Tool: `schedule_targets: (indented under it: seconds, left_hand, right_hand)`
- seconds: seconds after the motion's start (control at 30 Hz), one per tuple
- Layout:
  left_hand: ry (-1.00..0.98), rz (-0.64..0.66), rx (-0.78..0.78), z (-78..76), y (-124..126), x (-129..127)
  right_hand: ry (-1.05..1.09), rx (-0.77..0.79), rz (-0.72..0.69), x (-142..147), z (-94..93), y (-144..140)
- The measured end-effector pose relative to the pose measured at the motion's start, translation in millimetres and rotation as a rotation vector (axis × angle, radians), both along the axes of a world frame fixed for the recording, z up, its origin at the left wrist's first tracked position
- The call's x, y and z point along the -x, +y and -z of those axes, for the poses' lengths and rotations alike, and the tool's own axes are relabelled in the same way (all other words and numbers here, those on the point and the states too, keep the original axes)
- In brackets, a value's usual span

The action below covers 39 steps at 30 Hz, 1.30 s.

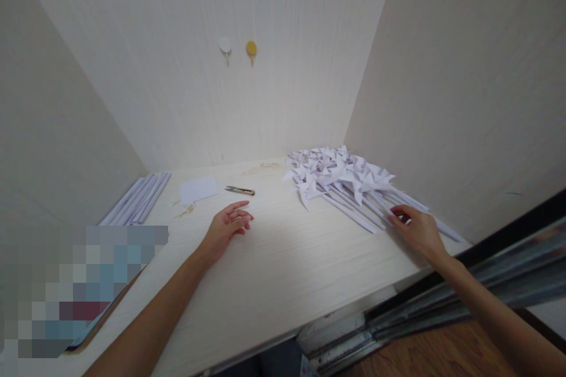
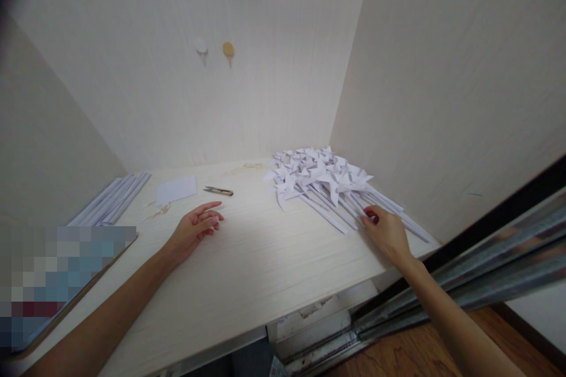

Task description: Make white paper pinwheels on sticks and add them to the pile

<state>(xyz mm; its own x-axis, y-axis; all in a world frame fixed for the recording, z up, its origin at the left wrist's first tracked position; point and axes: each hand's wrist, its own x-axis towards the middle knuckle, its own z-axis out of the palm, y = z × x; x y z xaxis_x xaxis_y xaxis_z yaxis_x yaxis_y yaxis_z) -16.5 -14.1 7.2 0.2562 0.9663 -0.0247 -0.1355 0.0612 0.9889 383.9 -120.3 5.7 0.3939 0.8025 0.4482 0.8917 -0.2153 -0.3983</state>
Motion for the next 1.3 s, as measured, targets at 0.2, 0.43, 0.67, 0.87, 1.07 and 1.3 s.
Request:
schedule_targets:
  seconds: [0.2, 0.43, 0.67, 0.87, 1.07, 1.3]
  left_hand:
    - [-0.012, 0.006, 0.005, -3.0, -2, -1]
    - [-0.005, 0.009, 0.000, -3.2, -2, -1]
    - [-0.003, 0.009, 0.006, -2.3, -1, -1]
    - [-0.005, 0.008, -0.002, -1.7, -1, -1]
    - [-0.003, -0.009, -0.003, -0.6, -1, -2]
    - [-0.010, 0.009, 0.002, 1.7, 0, -1]
  right_hand:
    - [-0.012, 0.018, 0.001, 4, 2.2, 0]
    - [-0.054, 0.018, 0.033, 0, 4.7, 1]
    - [-0.045, 0.046, 0.040, -3, 4.3, 1]
    - [0.009, 0.044, 0.046, -3, -2.0, 0]
    - [0.027, -0.128, -0.010, 12, -15.2, 7]
    - [0.099, -0.162, -0.310, 89, -24.6, 22]
